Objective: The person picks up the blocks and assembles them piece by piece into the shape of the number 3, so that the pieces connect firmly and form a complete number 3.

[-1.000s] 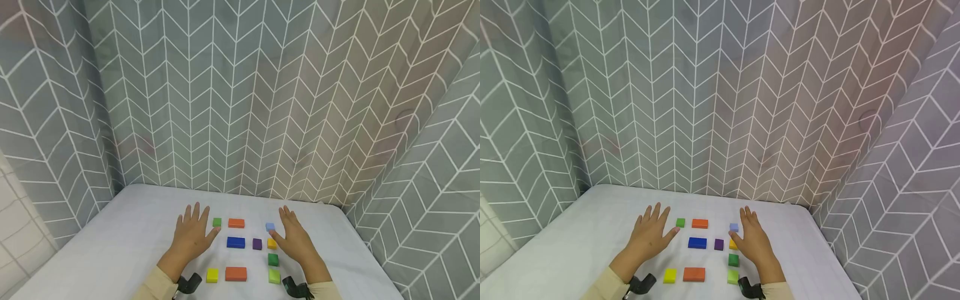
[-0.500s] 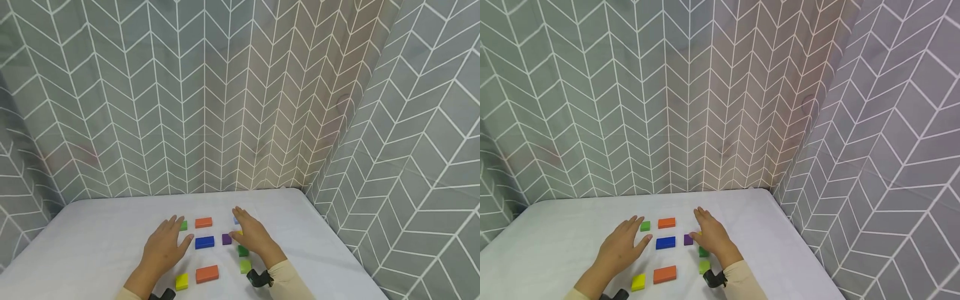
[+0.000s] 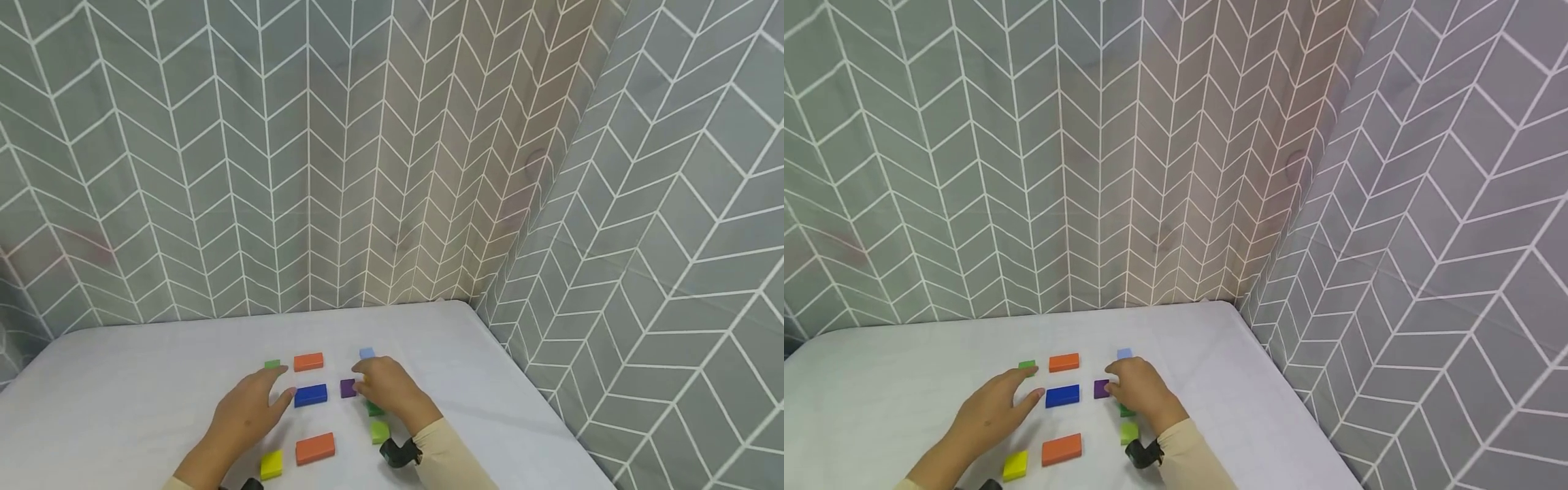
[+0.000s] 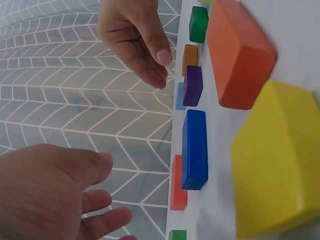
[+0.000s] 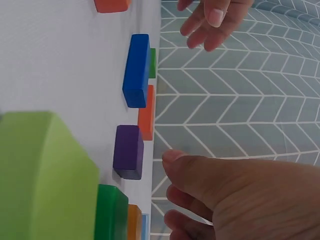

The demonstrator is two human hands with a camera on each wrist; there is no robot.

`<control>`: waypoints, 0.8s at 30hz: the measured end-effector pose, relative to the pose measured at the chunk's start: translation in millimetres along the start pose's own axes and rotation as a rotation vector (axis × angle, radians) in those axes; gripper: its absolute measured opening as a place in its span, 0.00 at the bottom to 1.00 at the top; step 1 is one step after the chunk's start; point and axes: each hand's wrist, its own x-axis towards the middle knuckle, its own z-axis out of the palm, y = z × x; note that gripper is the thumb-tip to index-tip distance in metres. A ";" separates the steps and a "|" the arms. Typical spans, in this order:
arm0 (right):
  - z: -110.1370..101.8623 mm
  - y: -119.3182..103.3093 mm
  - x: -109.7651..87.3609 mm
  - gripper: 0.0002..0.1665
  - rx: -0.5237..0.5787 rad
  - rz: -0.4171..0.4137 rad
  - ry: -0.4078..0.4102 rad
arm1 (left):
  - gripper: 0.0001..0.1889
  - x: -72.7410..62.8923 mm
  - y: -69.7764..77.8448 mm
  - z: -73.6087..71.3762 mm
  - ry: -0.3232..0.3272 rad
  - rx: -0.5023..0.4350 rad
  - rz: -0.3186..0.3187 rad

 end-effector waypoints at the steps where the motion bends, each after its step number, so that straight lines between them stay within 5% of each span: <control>1: 0.8 -1.2 0.9 0.18 -0.004 -0.002 0.002 | 0.29 -0.1 -0.7 -0.2 0.000 -0.005 0.004; 6: 0.0 -5.3 1.2 0.18 0.024 0.021 -0.033 | 0.24 2.5 -2.6 3.9 -0.008 -0.053 0.019; 14: 1.8 -9.2 3.2 0.17 0.057 0.048 -0.074 | 0.23 2.7 -1.7 12.5 -0.082 -0.090 -0.052; 24: 5.4 -11.5 6.5 0.13 0.021 -0.034 -0.051 | 0.20 4.7 -8.1 17.9 -0.088 -0.116 -0.058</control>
